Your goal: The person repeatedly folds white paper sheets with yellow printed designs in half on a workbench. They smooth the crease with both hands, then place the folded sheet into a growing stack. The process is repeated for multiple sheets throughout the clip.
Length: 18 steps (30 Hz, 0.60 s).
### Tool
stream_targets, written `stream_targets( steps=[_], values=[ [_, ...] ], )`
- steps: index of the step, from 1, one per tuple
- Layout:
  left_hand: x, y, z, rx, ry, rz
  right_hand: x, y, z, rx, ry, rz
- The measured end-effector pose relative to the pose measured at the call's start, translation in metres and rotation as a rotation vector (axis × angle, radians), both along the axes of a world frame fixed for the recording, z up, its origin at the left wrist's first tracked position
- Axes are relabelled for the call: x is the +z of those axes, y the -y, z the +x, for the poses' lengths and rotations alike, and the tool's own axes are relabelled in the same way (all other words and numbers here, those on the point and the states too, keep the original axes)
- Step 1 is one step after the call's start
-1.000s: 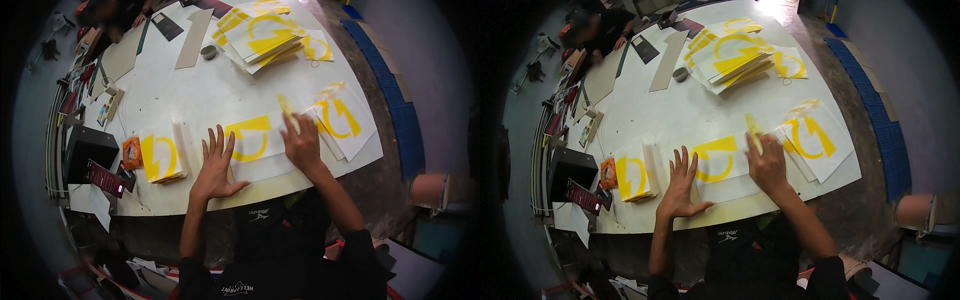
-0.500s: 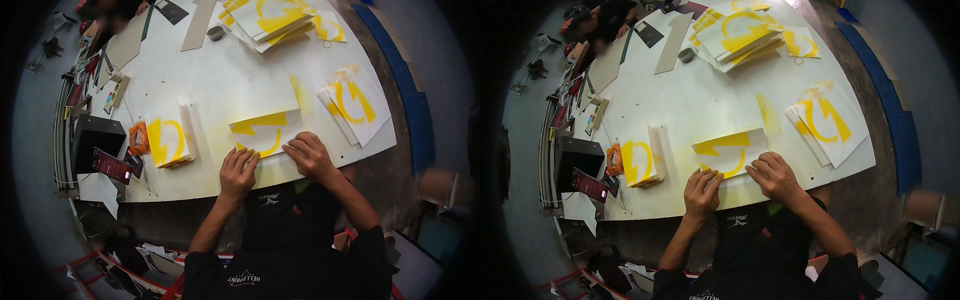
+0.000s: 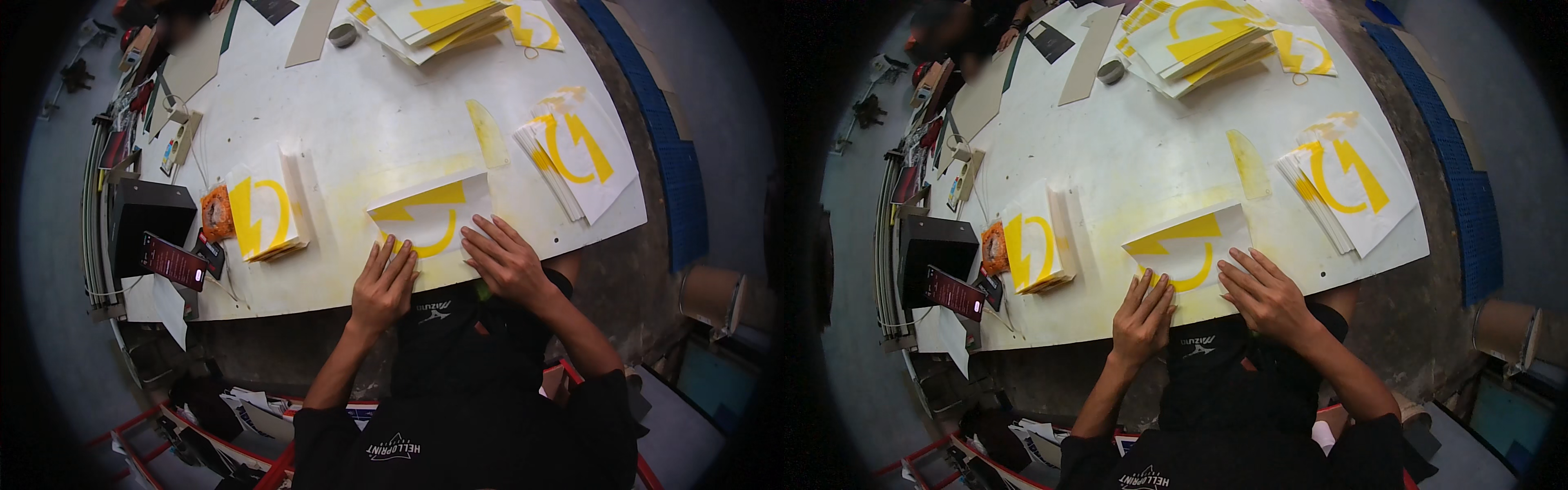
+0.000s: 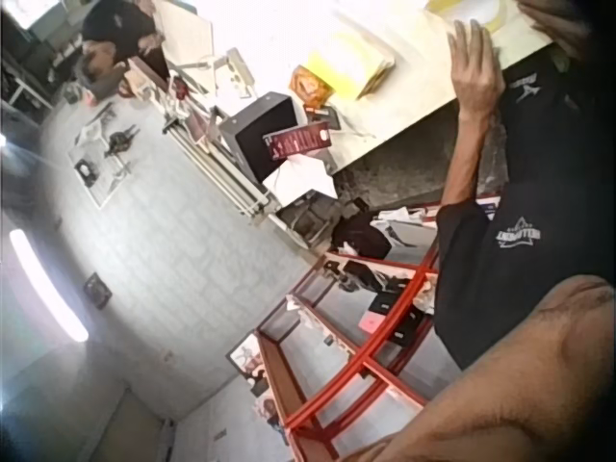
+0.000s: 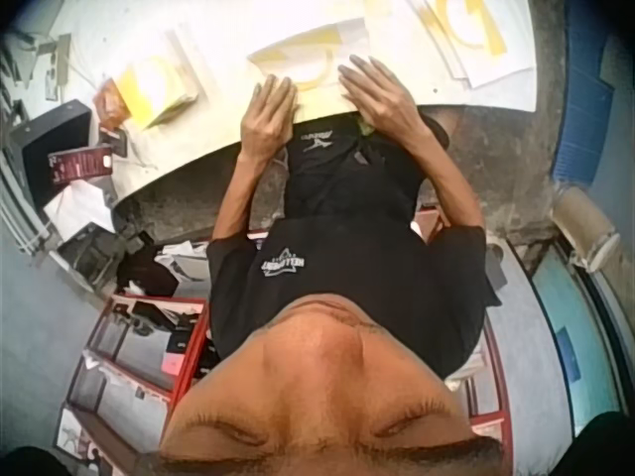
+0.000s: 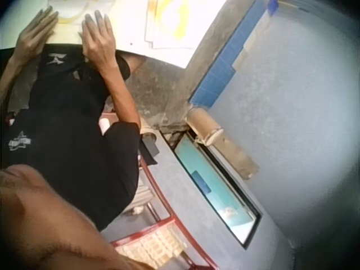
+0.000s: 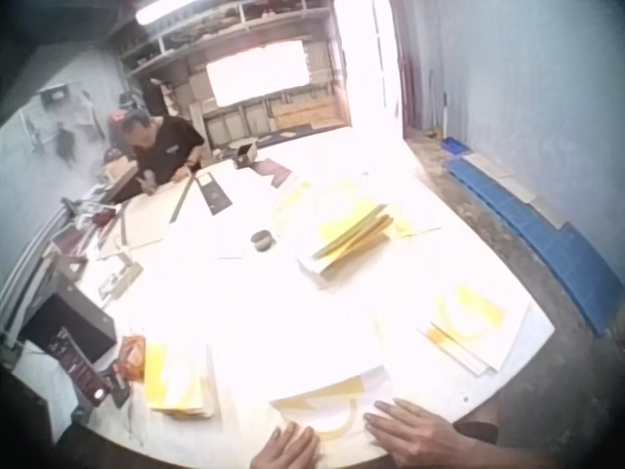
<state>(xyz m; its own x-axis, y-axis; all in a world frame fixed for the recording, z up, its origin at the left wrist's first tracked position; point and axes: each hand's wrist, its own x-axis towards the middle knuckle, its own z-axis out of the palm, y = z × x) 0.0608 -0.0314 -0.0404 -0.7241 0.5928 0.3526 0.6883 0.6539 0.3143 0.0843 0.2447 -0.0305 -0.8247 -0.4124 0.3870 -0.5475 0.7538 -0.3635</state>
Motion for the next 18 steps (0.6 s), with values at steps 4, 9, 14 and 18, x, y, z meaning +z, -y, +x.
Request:
stream_targets(
  steps=[4, 9, 14, 18],
  values=[
    [-0.0012, -0.0001, -0.0002, -0.006, 0.008, 0.018, -0.0004, 0.0003, 0.0002, -0.006, -0.001, -0.012],
    [-0.0026, 0.0007, 0.0004, -0.006, 0.01, 0.018, 0.0001, 0.0012, 0.0008, -0.014, 0.003, -0.019],
    [-0.0005, 0.0008, 0.001, -0.005, 0.004, 0.017, -0.0012, 0.0006, 0.0001, -0.01, -0.005, -0.006],
    [-0.0033, 0.0011, -0.0004, -0.014, 0.01, 0.023, 0.0, 0.0001, -0.0002, -0.018, -0.007, 0.014]
  ],
)
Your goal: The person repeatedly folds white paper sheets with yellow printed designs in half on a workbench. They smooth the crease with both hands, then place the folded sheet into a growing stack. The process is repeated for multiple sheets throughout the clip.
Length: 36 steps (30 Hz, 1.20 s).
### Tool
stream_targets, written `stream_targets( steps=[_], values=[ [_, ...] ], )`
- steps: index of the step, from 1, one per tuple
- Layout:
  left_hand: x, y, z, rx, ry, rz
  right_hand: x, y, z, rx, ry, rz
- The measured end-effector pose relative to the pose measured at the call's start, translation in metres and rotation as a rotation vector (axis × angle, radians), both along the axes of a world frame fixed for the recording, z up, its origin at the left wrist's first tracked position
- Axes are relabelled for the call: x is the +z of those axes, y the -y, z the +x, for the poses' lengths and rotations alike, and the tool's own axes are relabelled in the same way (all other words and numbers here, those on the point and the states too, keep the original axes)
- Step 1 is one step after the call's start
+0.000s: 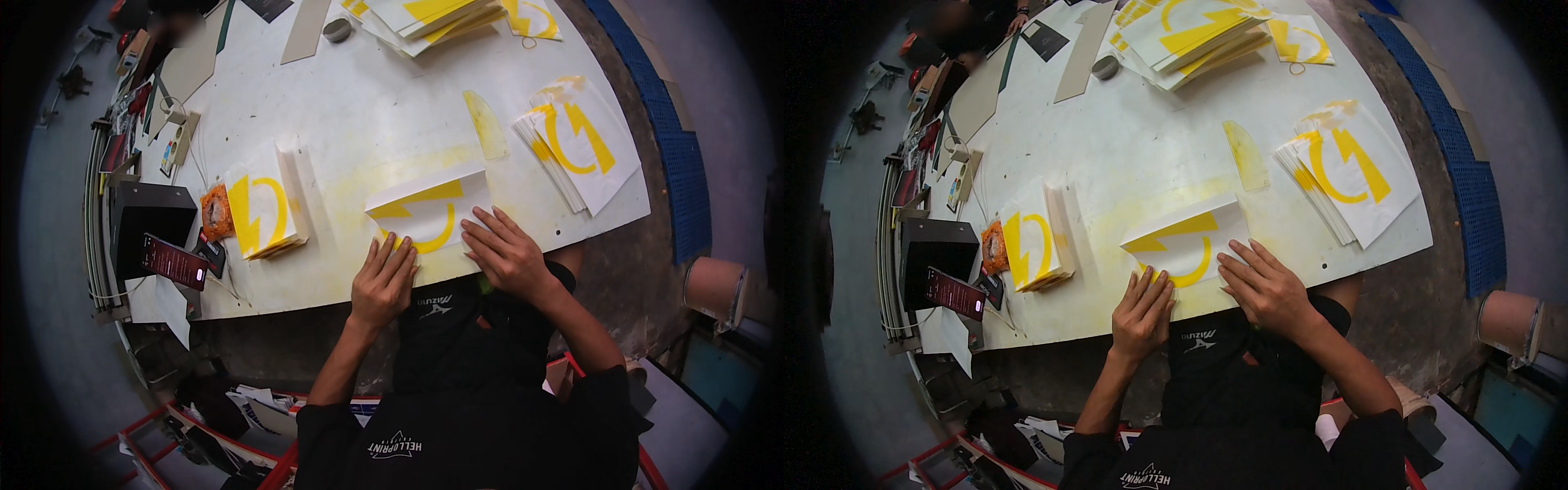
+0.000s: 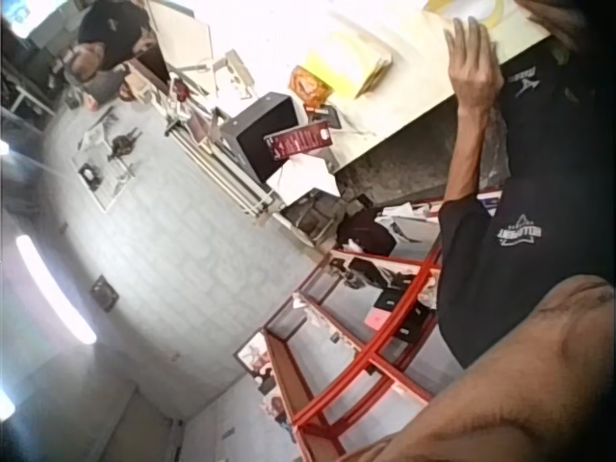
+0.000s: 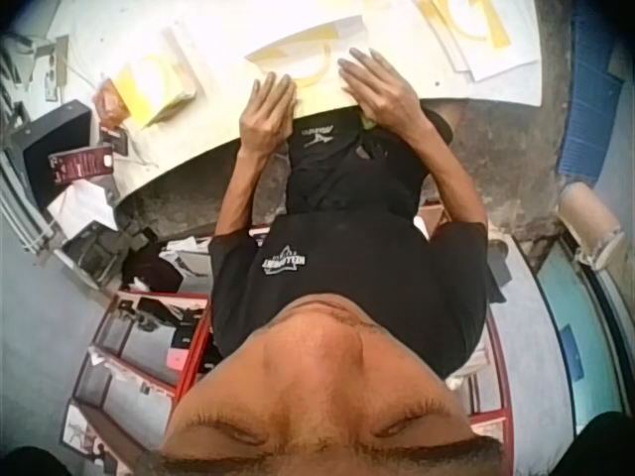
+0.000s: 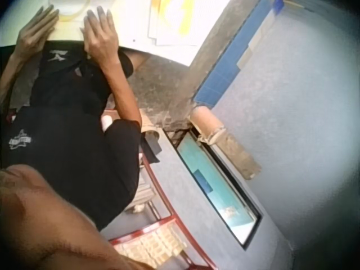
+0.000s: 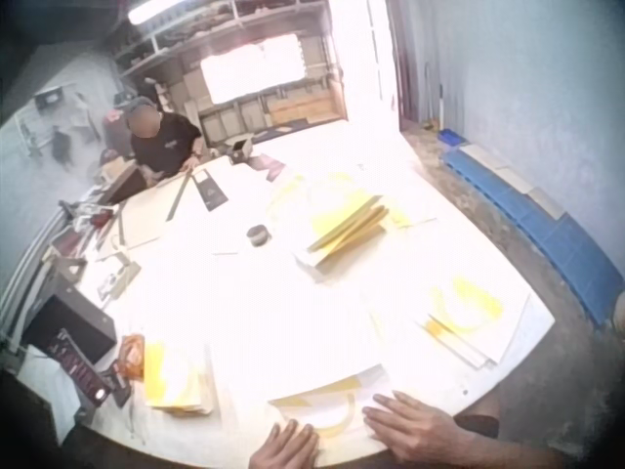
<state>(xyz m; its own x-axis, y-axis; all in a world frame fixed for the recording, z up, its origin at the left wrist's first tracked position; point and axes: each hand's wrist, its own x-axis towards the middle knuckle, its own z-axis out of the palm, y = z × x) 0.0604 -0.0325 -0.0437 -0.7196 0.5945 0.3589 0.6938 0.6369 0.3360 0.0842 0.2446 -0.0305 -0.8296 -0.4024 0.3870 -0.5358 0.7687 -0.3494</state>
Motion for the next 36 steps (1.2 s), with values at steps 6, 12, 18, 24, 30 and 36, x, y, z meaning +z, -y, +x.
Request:
stream_targets(
  steps=[6, 12, 18, 24, 30, 36],
  values=[
    [0.001, 0.0, 0.001, 0.01, -0.007, -0.003, -0.004, 0.001, -0.001, 0.005, -0.026, 0.008],
    [0.0, 0.006, -0.001, 0.003, 0.079, 0.006, -0.003, 0.0, 0.0, -0.011, -0.03, 0.023],
    [0.006, 0.014, 0.004, 0.024, 0.13, -0.055, -0.002, 0.03, 0.002, -0.08, 0.014, 0.08],
    [0.015, 0.009, 0.009, 0.104, 0.028, -0.144, -0.008, 0.032, 0.008, -0.068, 0.074, 0.027],
    [0.021, -0.031, 0.022, 0.248, 0.076, -0.158, 0.002, -0.014, 0.018, -0.271, 0.012, 0.084],
    [0.008, -0.057, 0.032, 0.148, 0.105, -0.101, 0.033, 0.014, -0.008, -0.207, 0.017, 0.033]
  ],
)
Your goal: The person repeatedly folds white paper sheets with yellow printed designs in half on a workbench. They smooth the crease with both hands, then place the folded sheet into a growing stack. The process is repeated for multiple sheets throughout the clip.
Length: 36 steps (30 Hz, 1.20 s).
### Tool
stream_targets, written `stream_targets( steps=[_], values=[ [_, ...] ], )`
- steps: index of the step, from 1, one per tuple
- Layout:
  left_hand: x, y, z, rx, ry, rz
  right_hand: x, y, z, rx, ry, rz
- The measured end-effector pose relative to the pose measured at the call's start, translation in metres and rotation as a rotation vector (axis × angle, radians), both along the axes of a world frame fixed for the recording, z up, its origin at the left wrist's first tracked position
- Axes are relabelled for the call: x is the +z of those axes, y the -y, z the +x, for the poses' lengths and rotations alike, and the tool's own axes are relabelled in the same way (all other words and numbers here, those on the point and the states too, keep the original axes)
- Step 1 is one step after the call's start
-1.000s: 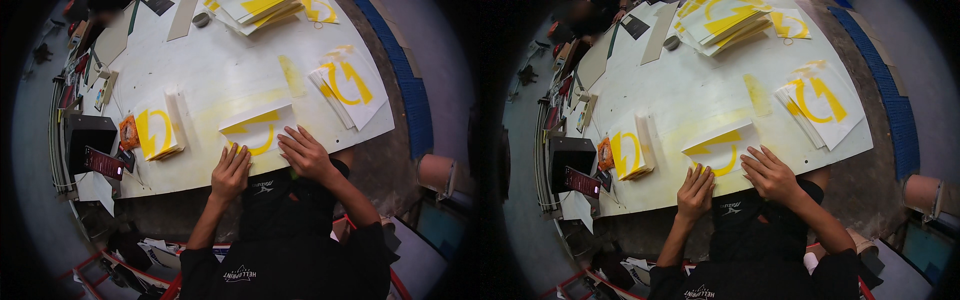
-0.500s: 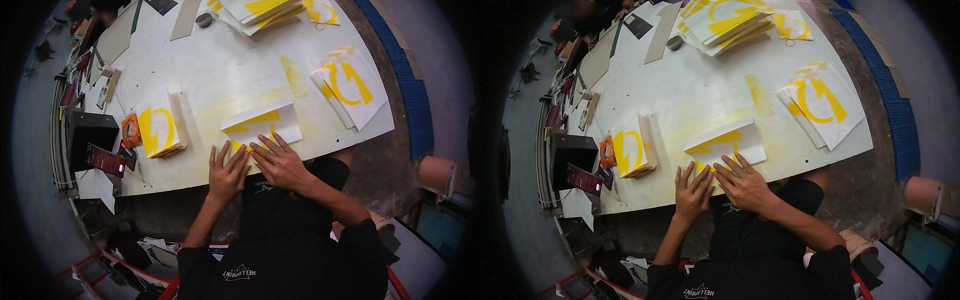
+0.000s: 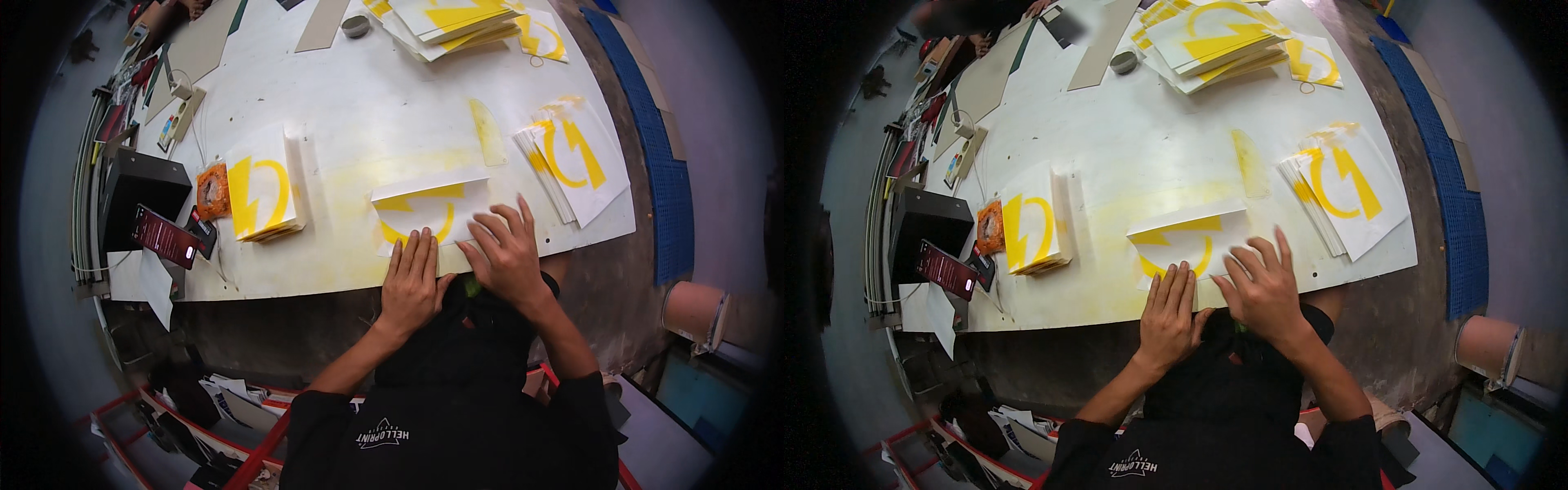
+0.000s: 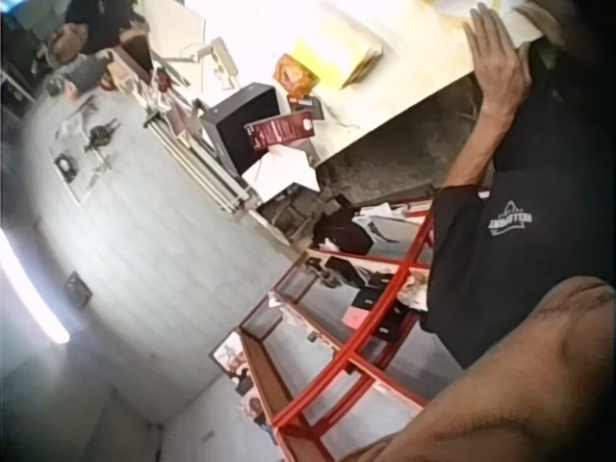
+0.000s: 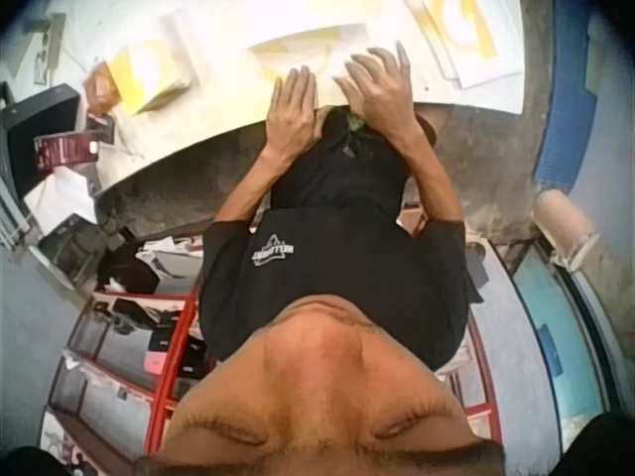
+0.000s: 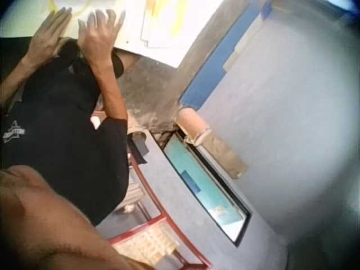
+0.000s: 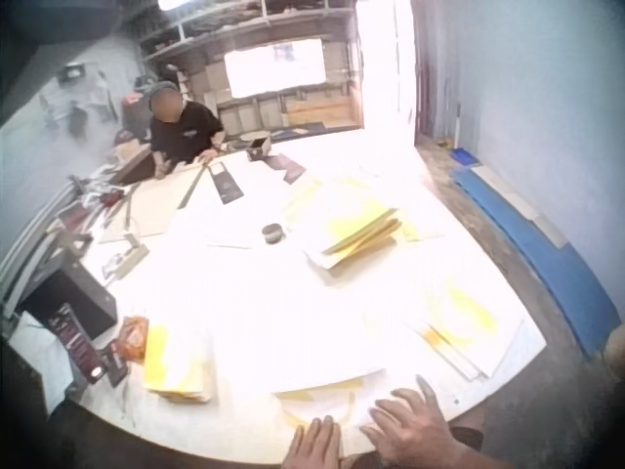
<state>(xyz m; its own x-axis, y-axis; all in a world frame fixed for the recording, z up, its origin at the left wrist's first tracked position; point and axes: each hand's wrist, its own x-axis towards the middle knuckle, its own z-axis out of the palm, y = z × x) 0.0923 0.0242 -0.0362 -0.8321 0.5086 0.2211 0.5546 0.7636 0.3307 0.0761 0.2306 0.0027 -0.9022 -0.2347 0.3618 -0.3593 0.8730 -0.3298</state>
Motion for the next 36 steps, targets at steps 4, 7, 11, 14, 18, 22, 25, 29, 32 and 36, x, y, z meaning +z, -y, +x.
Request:
stream_targets(
  steps=[4, 7, 11, 14, 18, 22, 25, 29, 32, 36],
  values=[
    [0.006, 0.001, -0.001, 0.006, -0.038, 0.006, 0.023, 0.026, -0.061, 0.159, -0.071, -0.131],
    [0.002, 0.002, -0.009, 0.038, -0.116, 0.06, 0.002, 0.022, -0.095, 0.225, 0.045, -0.112],
    [0.0, 0.001, -0.028, 0.052, -0.063, 0.099, -0.015, 0.026, -0.115, 0.183, 0.1, -0.099],
    [0.017, 0.003, -0.042, 0.076, 0.023, 0.038, -0.021, 0.03, -0.116, 0.136, 0.101, -0.011],
    [0.015, 0.014, -0.062, 0.097, 0.156, 0.003, -0.038, 0.046, -0.096, 0.076, -0.165, 0.138],
    [0.013, 0.018, -0.063, 0.062, 0.196, -0.016, -0.032, 0.038, -0.059, 0.213, 0.159, -0.022],
    [0.008, 0.02, -0.059, 0.086, 0.2, -0.047, -0.036, -0.009, -0.042, 0.041, 0.204, 0.093],
    [0.013, 0.018, -0.06, 0.083, 0.17, -0.064, -0.03, -0.018, -0.052, -0.058, 0.104, 0.043],
    [0.016, 0.024, -0.053, 0.124, 0.138, -0.103, -0.018, 0.001, -0.091, -0.399, -0.003, 0.094],
    [0.005, 0.028, -0.043, 0.175, 0.119, -0.064, -0.031, 0.011, -0.11, -0.514, 0.101, 0.124]
  ],
)
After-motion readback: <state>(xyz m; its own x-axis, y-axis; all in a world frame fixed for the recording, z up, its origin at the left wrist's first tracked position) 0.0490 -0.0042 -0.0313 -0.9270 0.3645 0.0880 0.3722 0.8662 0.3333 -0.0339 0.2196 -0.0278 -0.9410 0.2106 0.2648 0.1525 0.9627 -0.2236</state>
